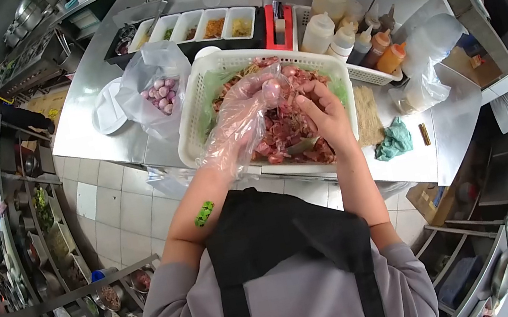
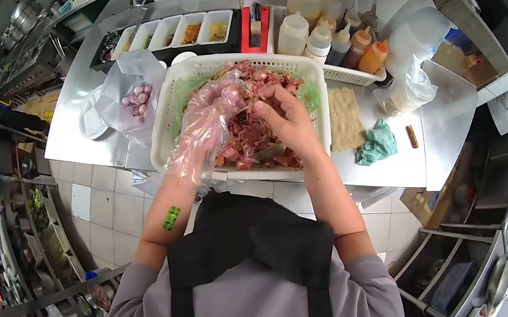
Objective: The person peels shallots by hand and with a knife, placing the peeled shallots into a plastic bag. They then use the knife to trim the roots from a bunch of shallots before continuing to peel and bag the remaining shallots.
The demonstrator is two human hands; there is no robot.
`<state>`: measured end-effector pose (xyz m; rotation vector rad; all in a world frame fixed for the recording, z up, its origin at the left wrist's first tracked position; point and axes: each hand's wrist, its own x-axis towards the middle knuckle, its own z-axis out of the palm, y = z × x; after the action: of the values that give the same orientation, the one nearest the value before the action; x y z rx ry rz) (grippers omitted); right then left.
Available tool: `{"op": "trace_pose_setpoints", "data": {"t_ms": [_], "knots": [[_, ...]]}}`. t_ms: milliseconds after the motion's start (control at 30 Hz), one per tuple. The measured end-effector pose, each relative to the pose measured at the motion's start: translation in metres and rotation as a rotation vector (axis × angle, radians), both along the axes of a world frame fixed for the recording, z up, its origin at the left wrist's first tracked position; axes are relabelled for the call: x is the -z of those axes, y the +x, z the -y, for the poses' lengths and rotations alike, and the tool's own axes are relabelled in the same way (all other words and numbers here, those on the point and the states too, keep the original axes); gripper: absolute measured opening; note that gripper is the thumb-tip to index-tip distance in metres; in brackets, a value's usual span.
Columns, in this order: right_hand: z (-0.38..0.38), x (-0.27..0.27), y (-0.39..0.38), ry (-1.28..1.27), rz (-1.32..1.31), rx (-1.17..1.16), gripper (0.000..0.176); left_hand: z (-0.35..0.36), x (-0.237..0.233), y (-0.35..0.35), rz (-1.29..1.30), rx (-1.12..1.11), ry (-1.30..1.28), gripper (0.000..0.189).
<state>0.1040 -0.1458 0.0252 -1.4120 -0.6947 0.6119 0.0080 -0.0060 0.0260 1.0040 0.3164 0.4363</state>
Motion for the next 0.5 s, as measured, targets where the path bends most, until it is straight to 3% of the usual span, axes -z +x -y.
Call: {"op": "trace_pose_setpoints", "data": {"t_ms": [200,300,367,500], "knots": [[-0.001,0.002,-0.004,0.035,0.203,-0.09,0.04,-0.008,0.015,0.005,0.055,0.01,-0.063,0.031],[-0.005,0.007,-0.002,0.087,0.408,-0.045,0.038,-0.004,0.021,0.003,0.051,-0.002,-0.007,0.031],[-0.001,0.001,-0.004,0.051,0.317,-0.099,0.035,-0.002,0.018,0.003,0.077,-0.06,-0.007,0.029],[-0.004,0.005,-0.003,0.048,0.495,-0.034,0.033,0.0,0.014,-0.001,0.022,-0.055,-0.002,0.028]]}}
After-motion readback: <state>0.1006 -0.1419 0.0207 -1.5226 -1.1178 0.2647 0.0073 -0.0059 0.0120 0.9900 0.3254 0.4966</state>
